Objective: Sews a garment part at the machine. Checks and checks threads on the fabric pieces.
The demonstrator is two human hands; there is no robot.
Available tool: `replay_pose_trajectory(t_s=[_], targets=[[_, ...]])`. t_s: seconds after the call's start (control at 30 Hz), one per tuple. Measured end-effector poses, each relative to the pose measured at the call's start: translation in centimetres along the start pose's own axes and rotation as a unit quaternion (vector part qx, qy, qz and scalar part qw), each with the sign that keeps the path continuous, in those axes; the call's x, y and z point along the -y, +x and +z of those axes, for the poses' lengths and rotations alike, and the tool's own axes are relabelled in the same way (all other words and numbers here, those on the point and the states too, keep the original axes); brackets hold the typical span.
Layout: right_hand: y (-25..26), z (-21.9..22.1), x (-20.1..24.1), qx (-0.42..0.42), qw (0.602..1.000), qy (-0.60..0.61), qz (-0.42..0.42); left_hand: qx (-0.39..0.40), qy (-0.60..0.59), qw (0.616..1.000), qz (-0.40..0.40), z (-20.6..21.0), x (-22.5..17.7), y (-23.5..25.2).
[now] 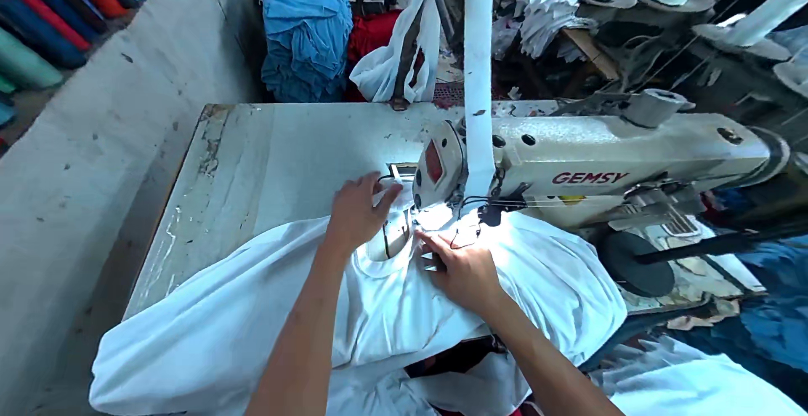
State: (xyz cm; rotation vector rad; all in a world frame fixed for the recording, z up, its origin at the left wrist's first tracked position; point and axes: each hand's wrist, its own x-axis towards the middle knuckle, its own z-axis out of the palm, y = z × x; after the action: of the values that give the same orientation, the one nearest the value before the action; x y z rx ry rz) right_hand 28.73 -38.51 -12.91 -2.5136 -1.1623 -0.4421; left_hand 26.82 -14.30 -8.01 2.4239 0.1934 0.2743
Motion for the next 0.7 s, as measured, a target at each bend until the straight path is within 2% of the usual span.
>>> replay_pose_trajectory(t_s=[0.07,0.17,0.23,0.37,0.53,0.7], targets=[[0.0,0.0,0.0,-0.007,1.000,-0.001,0.001,0.051,-0.045,0.997,0.022,0.1,0.9,0.9],[-0.2,0.3,0.0,-0.016,1.000,-0.002,0.005,0.051,-0.139,0.988,0.046,0.2,1.6,0.7],[-0.4,0.4,-0.1,-0.015,1.000,-0.001,0.010,0.050,-0.225,0.972,0.041,-0.1,1.8,0.5],[-0.4,0.5,0.0,-0.011,1.000,0.002,0.017,0.056,-0.309,0.949,0.006,-1.0,1.8,0.4],[-0.4,0.3,0.1,-0.008,1.000,0.004,0.019,0.077,-0.299,0.950,-0.040,-1.2,1.5,0.5],[-0.4,0.3,0.1,-0.008,1.000,0.007,0.020,0.064,-0.266,0.959,-0.067,-1.0,1.3,0.5]])
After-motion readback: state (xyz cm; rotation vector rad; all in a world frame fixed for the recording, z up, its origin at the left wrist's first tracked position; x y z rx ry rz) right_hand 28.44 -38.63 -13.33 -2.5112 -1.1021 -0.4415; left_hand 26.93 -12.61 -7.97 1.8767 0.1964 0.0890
